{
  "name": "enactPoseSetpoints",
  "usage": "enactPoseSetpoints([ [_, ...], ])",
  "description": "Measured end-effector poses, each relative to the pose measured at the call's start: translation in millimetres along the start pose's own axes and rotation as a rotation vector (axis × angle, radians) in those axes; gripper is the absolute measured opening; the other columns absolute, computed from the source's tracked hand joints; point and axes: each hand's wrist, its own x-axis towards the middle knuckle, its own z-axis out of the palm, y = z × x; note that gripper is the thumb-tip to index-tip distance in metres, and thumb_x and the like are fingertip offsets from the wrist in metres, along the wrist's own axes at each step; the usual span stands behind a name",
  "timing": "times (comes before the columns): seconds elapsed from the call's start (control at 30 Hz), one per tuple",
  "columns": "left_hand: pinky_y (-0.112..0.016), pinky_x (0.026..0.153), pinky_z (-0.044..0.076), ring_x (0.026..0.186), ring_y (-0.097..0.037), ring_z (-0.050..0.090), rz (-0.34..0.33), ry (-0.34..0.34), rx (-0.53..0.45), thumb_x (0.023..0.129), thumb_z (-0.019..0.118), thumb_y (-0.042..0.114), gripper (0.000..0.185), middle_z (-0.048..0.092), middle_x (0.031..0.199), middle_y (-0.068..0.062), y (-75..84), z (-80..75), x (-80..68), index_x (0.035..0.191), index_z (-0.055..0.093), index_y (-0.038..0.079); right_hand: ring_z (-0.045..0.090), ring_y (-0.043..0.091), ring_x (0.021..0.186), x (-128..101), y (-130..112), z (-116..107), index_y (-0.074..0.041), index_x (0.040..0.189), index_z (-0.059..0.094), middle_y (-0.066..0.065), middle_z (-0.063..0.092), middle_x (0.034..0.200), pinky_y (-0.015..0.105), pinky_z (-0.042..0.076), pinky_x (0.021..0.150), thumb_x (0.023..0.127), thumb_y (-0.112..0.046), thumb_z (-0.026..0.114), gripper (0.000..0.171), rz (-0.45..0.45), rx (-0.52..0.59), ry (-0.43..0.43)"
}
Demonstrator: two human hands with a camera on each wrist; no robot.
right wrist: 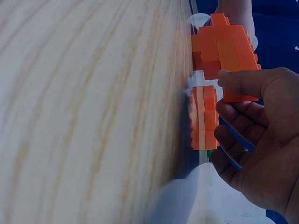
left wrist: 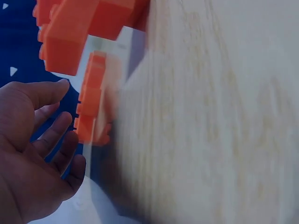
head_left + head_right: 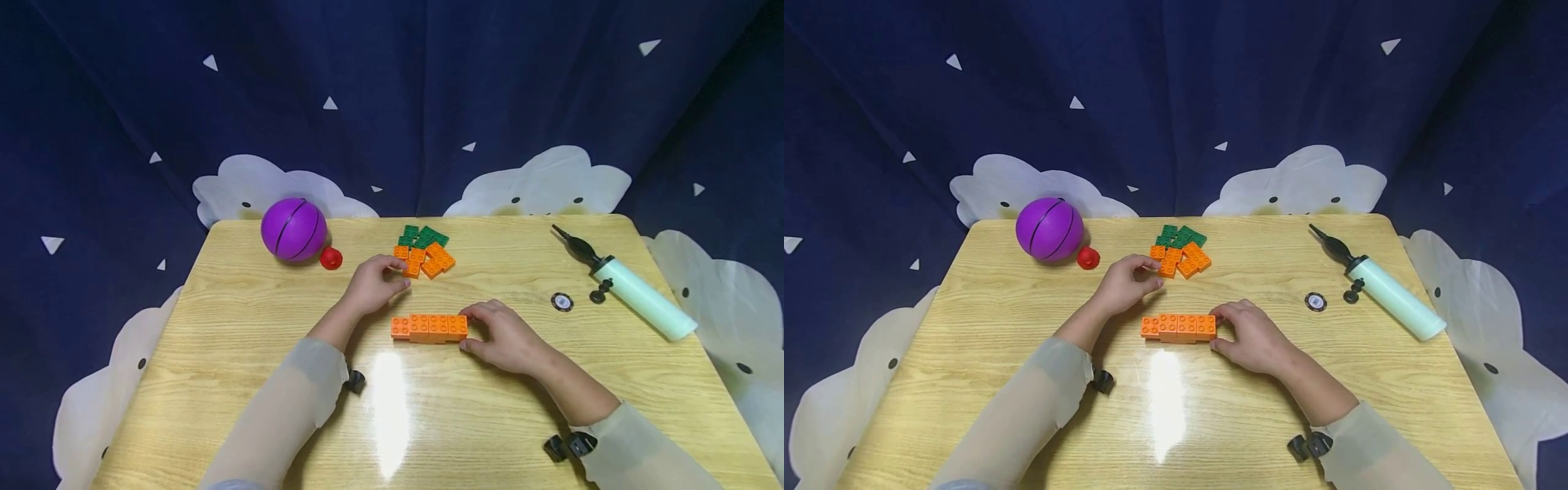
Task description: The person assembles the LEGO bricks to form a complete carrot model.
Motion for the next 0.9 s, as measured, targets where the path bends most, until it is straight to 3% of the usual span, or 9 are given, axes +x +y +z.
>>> enactPoseSetpoints([
  [0.63,-0.039,0.101,0.048,0.113,-0.025,0.061,-0.004,0.011,0.125,0.092,0.08,0.018,0.026,0.067,0.121,-0.005,-7.9,12.1,18.3,0.118,0.077,0.014,0.061,0.027,0.117,0,-1,0,-0.008,0.124,0.07,0.007,0.071,0.125,0.052,0.049,0.102,0.085,-0.023,0.086,0.044,-0.003,-0.008,0.005],
  [0.9,-0.04,0.101,0.047,0.113,-0.025,0.06,0.004,0.012,0.153,0.092,0.08,0.015,0.017,0.067,0.12,-0.005,-7.8,12.9,18.9,0.108,0.077,0.015,0.061,0.027,0.117,0,-2,0,-0.008,0.124,0.07,0.008,0.07,0.125,0.052,0.049,0.102,0.085,-0.023,0.086,0.045,0.006,-0.012,0.004],
])
